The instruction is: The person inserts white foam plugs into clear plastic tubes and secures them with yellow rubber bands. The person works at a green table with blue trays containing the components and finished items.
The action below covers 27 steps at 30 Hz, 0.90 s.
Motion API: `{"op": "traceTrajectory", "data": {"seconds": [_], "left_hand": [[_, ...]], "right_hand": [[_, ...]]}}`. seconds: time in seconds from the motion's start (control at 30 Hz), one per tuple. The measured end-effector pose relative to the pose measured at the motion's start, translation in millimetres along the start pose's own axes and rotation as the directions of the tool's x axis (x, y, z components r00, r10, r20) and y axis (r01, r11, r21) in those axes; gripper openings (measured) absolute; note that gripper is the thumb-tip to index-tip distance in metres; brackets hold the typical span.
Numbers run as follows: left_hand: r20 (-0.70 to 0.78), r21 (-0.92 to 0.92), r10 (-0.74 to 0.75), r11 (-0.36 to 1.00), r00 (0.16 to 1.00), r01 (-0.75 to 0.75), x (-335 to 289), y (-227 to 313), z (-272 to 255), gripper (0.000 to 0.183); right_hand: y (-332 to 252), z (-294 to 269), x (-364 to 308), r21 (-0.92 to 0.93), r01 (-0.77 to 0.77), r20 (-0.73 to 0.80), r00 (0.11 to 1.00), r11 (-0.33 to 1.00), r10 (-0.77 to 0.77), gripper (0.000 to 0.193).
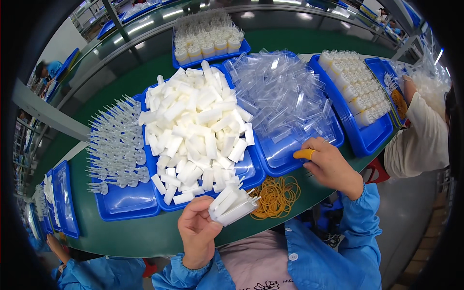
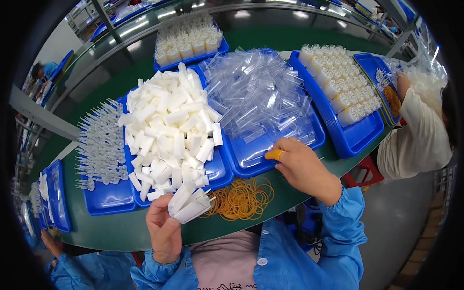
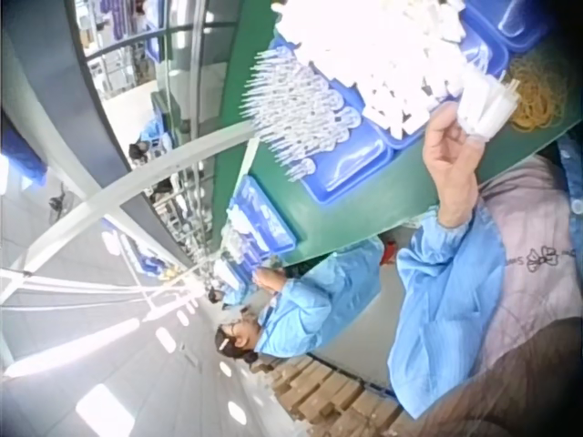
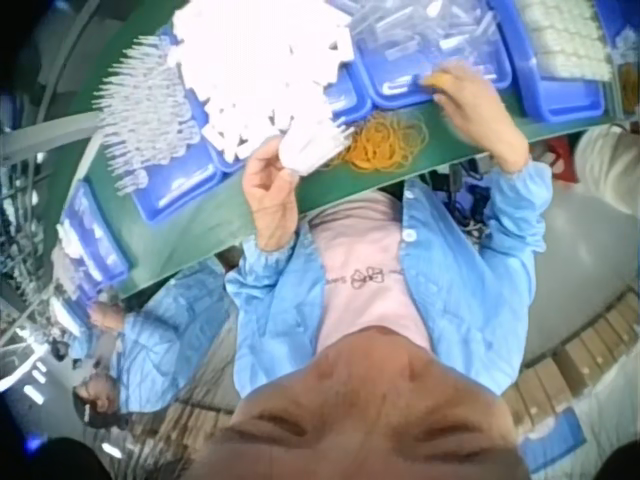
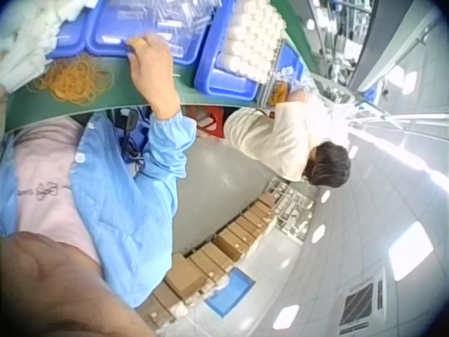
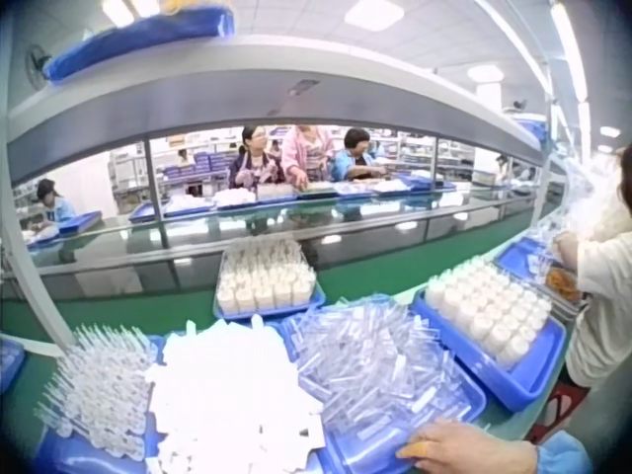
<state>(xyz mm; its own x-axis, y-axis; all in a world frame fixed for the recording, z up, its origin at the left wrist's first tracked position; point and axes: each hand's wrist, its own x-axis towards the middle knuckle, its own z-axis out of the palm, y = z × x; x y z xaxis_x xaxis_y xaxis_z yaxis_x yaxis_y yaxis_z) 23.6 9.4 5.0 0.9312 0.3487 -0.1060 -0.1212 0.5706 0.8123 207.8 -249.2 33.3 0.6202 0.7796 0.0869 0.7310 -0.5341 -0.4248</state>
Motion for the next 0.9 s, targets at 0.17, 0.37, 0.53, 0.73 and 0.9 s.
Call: {"op": "traceTrajectory", "data": {"seconds": [0.17, 0.37, 0.53, 0.73, 0.9], "left_hand": [[0.042, 0.066, 0.067, 0.995, 0.997, -0.070, 0, -1, -2, 0.042], [0.191, 0.255, 0.121, 0.952, 0.974, -0.168, -5, -1, 3, 0.043], [0.215, 0.107, 0.030, 0.993, 0.976, -0.055, -7, 4, 8, 0.041], [0.258, -0.018, -0.019, 1.000, 0.966, 0.025, -4, 3, 10, 0.040], [0.287, -0.008, -0.049, 0.999, 0.957, 0.053, -4, 5, 10, 0.042]], "right_hand": [[-21, -3, 2, 0.263, 0.043, -0.340, 0.939, 0.964, 0.051, 0.033], [-72, 12, -2, 0.845, 0.232, -0.409, 0.861, 0.483, 0.302, 0.025], [-82, 6, 4, 0.736, 0.334, -0.468, 0.880, 0.589, 0.085, 0.020], [-80, 5, 3, 0.667, 0.372, -0.503, 0.864, 0.646, 0.021, 0.018], [-84, 1, 2, 0.626, 0.355, -0.483, 0.875, 0.695, -0.012, 0.016]]}}
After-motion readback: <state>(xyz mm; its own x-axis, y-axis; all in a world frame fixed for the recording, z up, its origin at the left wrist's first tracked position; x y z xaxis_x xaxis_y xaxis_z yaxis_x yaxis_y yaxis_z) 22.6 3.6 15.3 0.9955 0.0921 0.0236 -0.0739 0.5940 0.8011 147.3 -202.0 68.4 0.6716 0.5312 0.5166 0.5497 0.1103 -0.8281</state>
